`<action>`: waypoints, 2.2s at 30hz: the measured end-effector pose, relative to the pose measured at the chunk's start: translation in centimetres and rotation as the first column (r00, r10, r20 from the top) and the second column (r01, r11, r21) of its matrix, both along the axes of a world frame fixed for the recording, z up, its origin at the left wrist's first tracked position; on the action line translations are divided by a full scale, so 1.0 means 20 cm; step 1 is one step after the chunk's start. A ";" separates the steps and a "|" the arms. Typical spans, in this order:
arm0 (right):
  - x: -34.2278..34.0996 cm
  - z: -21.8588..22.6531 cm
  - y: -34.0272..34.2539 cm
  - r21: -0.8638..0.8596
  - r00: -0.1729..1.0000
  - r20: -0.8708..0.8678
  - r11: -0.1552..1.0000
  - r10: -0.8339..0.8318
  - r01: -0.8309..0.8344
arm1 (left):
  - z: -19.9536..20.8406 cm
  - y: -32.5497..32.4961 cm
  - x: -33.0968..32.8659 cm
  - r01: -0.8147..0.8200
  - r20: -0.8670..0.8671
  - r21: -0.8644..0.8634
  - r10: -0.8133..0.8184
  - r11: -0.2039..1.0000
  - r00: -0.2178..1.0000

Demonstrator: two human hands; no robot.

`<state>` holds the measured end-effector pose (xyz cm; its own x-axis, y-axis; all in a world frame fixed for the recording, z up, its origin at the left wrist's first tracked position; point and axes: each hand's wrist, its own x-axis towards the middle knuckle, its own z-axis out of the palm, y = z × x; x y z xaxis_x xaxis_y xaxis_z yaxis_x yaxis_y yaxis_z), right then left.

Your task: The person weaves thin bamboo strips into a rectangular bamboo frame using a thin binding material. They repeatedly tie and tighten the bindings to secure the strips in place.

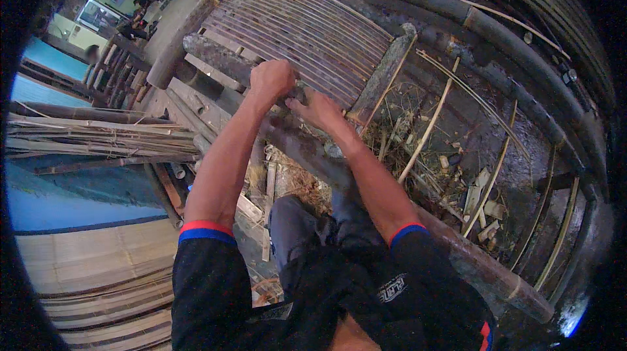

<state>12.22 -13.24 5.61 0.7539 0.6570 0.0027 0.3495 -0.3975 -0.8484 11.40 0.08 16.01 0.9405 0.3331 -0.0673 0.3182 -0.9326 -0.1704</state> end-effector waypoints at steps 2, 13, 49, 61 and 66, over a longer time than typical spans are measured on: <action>0.02 0.01 0.02 -0.014 1.000 -0.019 1.000 0.016 -0.016 | 0.00 0.01 0.03 0.002 -0.055 -0.017 -0.003 1.000 0.999; 0.05 -0.03 0.13 0.043 1.000 0.017 0.999 0.008 -0.009 | -0.29 0.45 0.22 0.431 -0.494 -0.179 -0.460 0.884 0.738; 0.02 -0.07 0.11 0.226 0.968 0.092 0.952 -0.232 0.207 | -0.06 0.17 -0.14 -0.154 -0.115 -0.859 0.110 0.489 0.987; -0.12 -0.01 -0.07 0.281 0.801 0.506 0.939 -0.319 0.196 | -0.22 0.01 -0.52 0.014 0.266 -0.893 0.503 0.450 0.822; -0.20 -0.03 -0.08 0.253 0.898 0.377 0.958 -0.226 0.135 | -0.37 -0.09 -0.51 0.321 0.407 -0.913 0.506 0.252 0.760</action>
